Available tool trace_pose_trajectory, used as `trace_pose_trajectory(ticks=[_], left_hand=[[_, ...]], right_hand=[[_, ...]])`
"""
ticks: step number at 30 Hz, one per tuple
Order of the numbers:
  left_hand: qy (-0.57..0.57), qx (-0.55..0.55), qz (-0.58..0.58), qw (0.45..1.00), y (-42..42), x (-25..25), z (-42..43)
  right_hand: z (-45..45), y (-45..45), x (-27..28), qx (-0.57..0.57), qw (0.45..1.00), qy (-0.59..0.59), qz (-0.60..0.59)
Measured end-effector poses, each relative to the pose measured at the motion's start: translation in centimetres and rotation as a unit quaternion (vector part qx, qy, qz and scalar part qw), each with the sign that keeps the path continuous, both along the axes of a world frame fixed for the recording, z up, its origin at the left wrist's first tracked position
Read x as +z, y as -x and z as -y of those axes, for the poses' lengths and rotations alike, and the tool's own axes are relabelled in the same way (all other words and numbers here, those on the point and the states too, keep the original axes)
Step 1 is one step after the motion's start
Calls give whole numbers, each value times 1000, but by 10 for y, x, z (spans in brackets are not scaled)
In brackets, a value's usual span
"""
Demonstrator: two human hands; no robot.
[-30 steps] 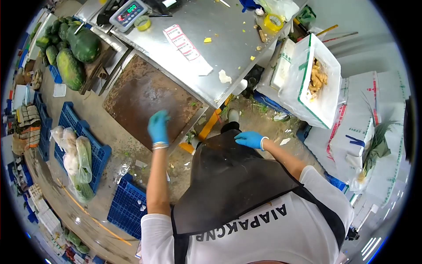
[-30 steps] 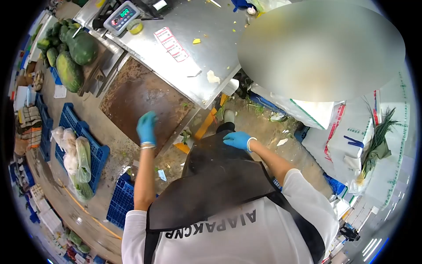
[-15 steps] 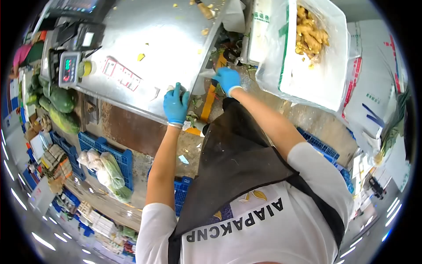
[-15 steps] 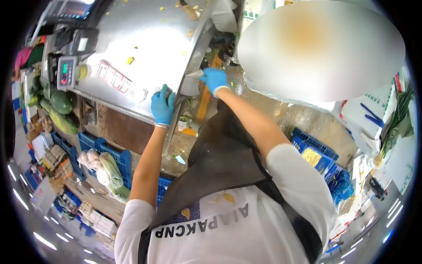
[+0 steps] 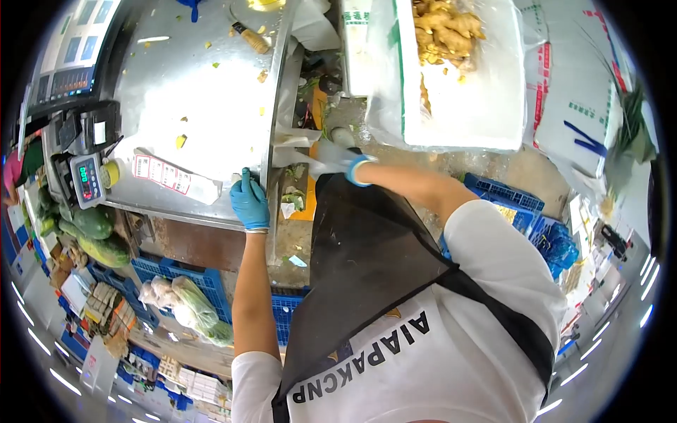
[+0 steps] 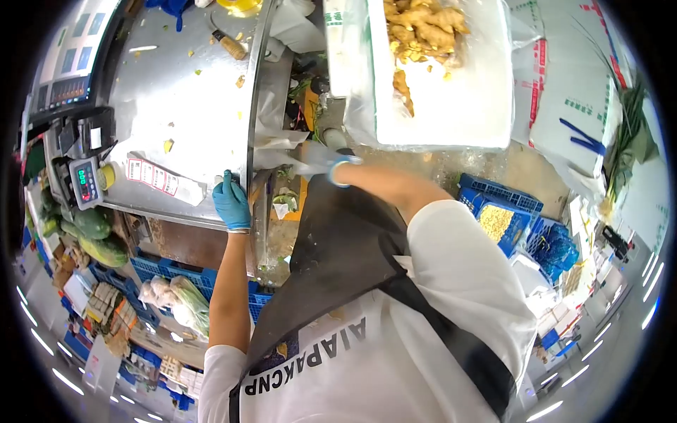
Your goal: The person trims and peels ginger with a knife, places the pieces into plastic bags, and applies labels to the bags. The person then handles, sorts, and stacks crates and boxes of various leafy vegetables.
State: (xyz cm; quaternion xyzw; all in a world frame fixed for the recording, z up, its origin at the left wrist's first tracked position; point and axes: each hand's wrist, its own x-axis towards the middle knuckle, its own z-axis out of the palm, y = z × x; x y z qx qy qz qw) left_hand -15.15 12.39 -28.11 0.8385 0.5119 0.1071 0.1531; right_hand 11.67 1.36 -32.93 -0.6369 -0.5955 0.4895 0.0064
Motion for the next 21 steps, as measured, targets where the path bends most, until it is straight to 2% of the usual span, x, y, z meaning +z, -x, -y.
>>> trace_pose_trajectory(ticks=[1, 3, 4, 6, 7, 8, 9, 10, 11, 12, 13, 14, 16, 18, 19, 20, 21], left_hand=[[5, -3, 5, 1000, -1, 1, -3], [18, 4, 7, 1000, 1, 2, 0], [38, 16, -22, 999, -1, 4, 0], [-94, 35, 18, 995, -12, 15, 11], [-110, 53, 58, 991, -30, 40, 26], [-78, 66, 85, 991, -43, 56, 42], [203, 125, 256, 937, -53, 72, 60], [404, 152, 353, 830, -54, 66, 77], [563, 177, 279, 758, -63, 93, 82], [653, 261, 301, 644, -82, 141, 86], [674, 279, 306, 612, -80, 141, 88], [695, 292, 311, 579, -79, 137, 88], [656, 259, 380, 599, -59, 108, 88], [608, 197, 442, 629, -43, 107, 77], [619, 185, 450, 616, -37, 119, 72], [629, 175, 460, 603, -34, 131, 68], [606, 147, 426, 655, -32, 139, 67]], right_hand=[[3, -15, 31, -32, 996, 78, -14], [42, -44, 20, 53, 989, 135, -4], [62, -51, -4, 165, 980, 112, 17], [67, -54, 21, -31, 998, 50, 9], [67, -61, 43, -130, 991, 18, 11], [65, -60, 72, -159, 987, -27, 2], [63, -48, 106, -188, 979, -75, -10], [61, -31, 138, -215, 968, -122, -25], [61, -13, 166, -170, 970, -172, -7], [60, 6, 186, -124, 967, -222, 11], [60, 24, 186, -80, 962, -261, -21], [62, 32, 191, -48, 967, -249, -26], [64, 49, 200, 16, 974, -224, -39], [67, 56, 215, -36, 973, -196, -116], [68, 48, 222, -118, 952, -111, -260], [66, 42, 234, -298, 888, 54, -346], [62, 40, 230, -348, 879, 21, -326]])
